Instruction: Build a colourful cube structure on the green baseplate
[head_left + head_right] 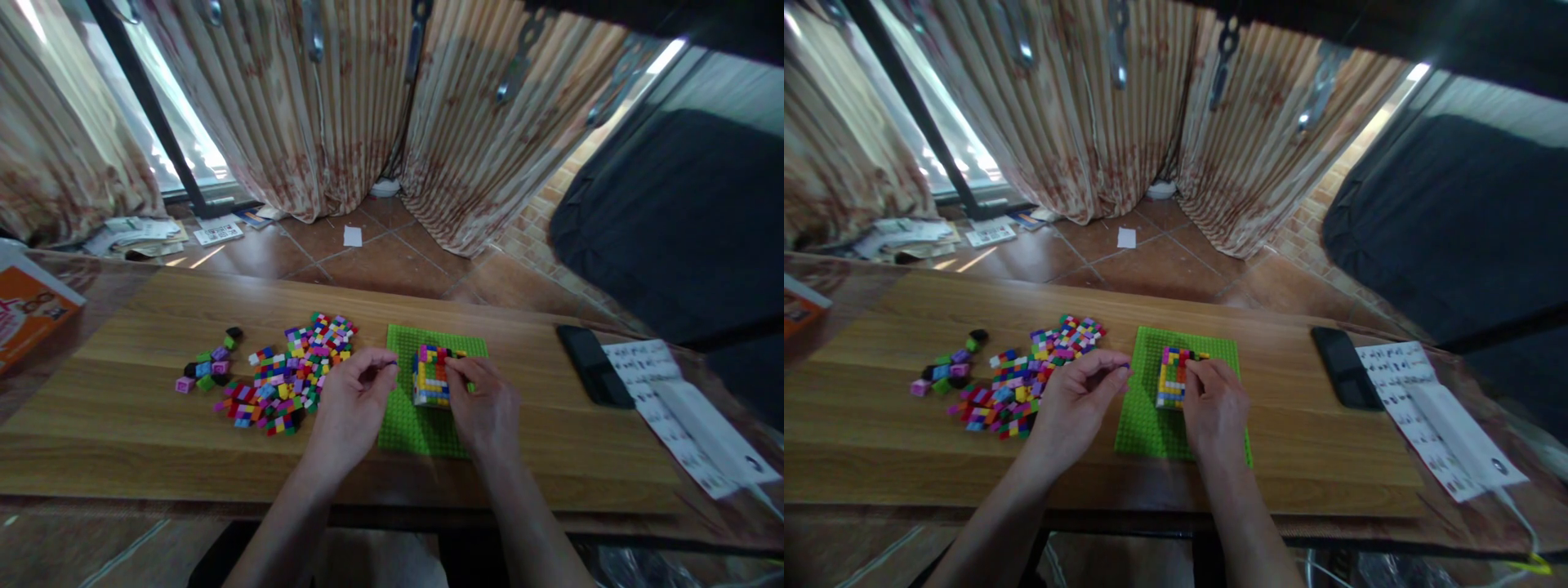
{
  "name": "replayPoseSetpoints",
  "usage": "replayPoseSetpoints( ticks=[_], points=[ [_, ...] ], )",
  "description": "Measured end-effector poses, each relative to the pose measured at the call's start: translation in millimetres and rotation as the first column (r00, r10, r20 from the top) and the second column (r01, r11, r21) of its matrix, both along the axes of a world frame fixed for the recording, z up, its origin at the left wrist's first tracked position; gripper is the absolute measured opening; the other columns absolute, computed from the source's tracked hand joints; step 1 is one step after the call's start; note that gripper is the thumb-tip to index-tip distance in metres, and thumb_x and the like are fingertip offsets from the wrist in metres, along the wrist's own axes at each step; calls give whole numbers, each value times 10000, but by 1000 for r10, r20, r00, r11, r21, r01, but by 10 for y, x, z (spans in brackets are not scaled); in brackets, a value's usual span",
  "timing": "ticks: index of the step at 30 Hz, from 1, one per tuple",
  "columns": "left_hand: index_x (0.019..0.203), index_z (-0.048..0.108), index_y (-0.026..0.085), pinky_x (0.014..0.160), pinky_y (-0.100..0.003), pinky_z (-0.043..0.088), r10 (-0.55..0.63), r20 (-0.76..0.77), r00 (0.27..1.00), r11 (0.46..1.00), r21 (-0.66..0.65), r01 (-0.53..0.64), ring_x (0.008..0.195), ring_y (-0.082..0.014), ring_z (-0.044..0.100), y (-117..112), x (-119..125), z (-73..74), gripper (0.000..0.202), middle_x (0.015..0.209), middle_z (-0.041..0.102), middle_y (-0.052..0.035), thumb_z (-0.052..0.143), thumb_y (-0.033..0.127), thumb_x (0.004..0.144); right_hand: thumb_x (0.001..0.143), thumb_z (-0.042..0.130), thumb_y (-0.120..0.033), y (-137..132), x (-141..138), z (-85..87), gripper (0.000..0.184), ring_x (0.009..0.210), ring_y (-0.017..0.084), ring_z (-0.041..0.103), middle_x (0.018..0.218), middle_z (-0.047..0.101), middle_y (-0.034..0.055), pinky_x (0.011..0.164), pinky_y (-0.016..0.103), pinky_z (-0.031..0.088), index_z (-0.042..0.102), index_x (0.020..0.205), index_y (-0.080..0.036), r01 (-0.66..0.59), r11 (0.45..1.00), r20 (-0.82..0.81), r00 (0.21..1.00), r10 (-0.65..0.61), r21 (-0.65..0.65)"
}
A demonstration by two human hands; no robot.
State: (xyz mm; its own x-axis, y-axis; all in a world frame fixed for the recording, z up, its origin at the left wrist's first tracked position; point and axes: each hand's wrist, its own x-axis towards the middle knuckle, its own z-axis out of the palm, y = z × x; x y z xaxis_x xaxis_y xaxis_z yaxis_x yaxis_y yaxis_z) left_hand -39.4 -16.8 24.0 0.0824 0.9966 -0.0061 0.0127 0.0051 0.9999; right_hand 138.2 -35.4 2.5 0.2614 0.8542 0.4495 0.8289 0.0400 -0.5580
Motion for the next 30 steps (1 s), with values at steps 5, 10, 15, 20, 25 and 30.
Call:
replayPoseSetpoints(
  ticks=[5, 10, 15, 20, 25, 30],
  points=[
    [869, 734, 193, 627, -258, 502, -15, -43, 999, 1000, 2, 15, 682, -151, 640, -3, 11, -17, 131, 766, 715, -22, 615, 212, 817, 860, 574, -309, -43, -25, 77, 196, 651, 159, 634, 820, 717, 51, 632, 291, 515, 735, 854, -198, 89, 995, -189, 979, -80, 42],
    [874, 730, 197, 642, -280, 530, -36, -26, 999, 999, -24, 36, 678, -161, 658, 1, 49, -36, 142, 784, 718, -26, 600, 207, 818, 863, 599, -311, -97, -157, 102, 155, 771, 170, 667, 885, 727, 37, 695, 296, 531, 726, 887, -224, -72, 997, -393, 916, 81, 38],
    [940, 703, 176, 721, -312, 555, -67, 6, 998, 997, -37, 67, 767, -182, 679, -8, 82, -32, 164, 873, 725, -57, 611, 210, 808, 876, 601, -264, -142, -311, 181, 187, 892, 174, 671, 1014, 713, 54, 753, 295, 538, 703, 1030, -233, -332, 943, -377, 873, 310, 7],
    [1026, 657, 166, 765, -311, 555, -132, 84, 988, 990, -47, 137, 838, -187, 691, -31, 105, -44, 220, 901, 734, -65, 604, 219, 820, 896, 564, -193, -132, -324, 183, 209, 934, 165, 666, 995, 701, 40, 812, 290, 535, 711, 1028, -259, -407, 913, -361, 848, 389, 28],
    [1046, 637, 144, 726, -300, 555, -144, 145, 979, 982, -98, 159, 760, -163, 676, -28, 137, -36, 241, 883, 733, -66, 593, 220, 821, 904, 566, -185, -133, -322, 170, 190, 896, 152, 658, 944, 695, 25, 787, 271, 526, 713, 994, -264, -401, 914, -391, 833, 392, 62],
    [1075, 625, 143, 708, -291, 551, -166, 135, 977, 976, -117, 182, 723, -154, 666, -41, 182, -21, 267, 864, 730, -60, 589, 243, 830, 891, 589, -196, -138, -263, 204, 135, 839, 141, 650, 887, 690, 9, 747, 252, 511, 707, 924, -251, -361, 932, -411, 844, 343, 38]
  ],
)
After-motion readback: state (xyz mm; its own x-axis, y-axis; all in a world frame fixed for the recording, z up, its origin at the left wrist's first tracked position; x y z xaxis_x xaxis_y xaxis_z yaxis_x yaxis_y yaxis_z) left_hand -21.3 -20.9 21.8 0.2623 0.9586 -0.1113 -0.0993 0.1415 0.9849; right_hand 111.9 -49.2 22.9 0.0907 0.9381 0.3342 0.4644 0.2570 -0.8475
